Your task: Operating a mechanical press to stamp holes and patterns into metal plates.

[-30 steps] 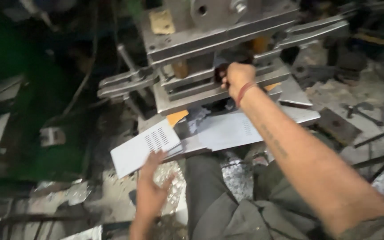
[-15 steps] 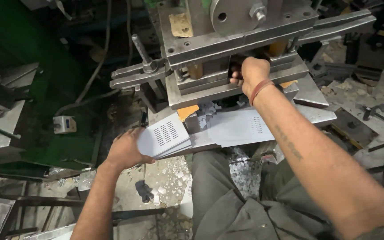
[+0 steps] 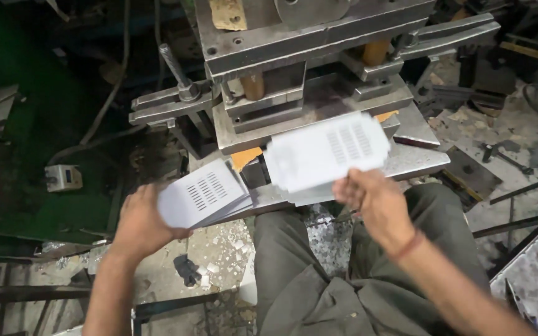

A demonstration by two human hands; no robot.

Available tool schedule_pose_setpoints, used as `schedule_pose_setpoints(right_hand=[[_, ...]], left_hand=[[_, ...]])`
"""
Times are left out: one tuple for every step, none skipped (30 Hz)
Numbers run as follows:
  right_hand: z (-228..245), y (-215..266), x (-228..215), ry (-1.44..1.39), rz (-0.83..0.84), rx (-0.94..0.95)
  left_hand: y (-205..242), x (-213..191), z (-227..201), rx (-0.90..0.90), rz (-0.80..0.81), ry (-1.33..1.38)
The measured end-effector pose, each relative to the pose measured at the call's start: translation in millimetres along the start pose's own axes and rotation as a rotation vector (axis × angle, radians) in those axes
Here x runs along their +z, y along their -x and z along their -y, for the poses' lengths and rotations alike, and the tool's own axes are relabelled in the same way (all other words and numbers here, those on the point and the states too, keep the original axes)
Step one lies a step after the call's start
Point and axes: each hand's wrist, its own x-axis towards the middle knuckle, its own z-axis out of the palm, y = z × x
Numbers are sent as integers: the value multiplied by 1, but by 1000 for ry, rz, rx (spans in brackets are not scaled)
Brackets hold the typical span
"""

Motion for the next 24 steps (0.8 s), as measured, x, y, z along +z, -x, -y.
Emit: schedule_pose_setpoints(right_hand=[[-15, -6, -13, 2, 0, 0], [-29, -12, -27, 27, 24, 27], [-42, -17, -42, 52, 48, 54], [-47, -19, -45, 49, 41, 50], [-51, -21, -48, 217, -13, 160], [-56, -24, -50, 385, -63, 269], [-56, -15, -47, 381, -67, 264], [-57, -7, -43, 446, 7, 308], [-59, 1, -39, 511, 82, 351], [-62, 10, -31, 517, 91, 354], [-64, 20, -23, 506, 279, 339], [-66, 27, -14, 491, 466, 319], [-64, 32, -10, 495, 474, 315], [-61, 37, -5, 414, 389, 165], [-59, 42, -1, 331, 303, 17], [-47, 35, -1, 328, 302, 8], [-36, 29, -1, 289, 256, -53], [-25, 24, -2, 252, 209, -110], [-8, 12, 4, 249, 208, -114], [10, 0, 10, 246, 149, -61], [29, -11, 15, 242, 92, -8], [42, -17, 24, 240, 88, -12], [55, -24, 34, 193, 71, -12], [67, -31, 45, 146, 58, -13]], left_hand=[[19, -13, -14, 0, 0, 2], [37, -26, -30, -83, -29, 156], [55, -39, -46, -167, -56, 312], [65, -39, -56, -160, -54, 310], [75, -40, -65, -194, -47, 378], [85, -42, -73, -229, -43, 447], [87, -28, -82, -223, -44, 446], [92, -13, -89, -198, -29, 500], [97, 1, -96, -174, -14, 554], [99, 8, -116, -183, -19, 556], [100, 14, -136, -97, -14, 564], [99, 19, -157, -4, -13, 572], [98, 26, -167, -7, -21, 574], [95, 33, -178, 99, -107, 567], [92, 39, -189, 206, -193, 557], [91, 37, -192, 214, -198, 556], [90, 35, -196, 264, -274, 590], [91, 33, -200, 312, -346, 624], [95, 27, -201, 317, -346, 624], [99, 22, -204, 290, -350, 688], [103, 17, -206, 263, -353, 752], [104, 22, -205, 270, -352, 753], [106, 27, -203, 273, -306, 750], [106, 32, -201, 275, -264, 744]])
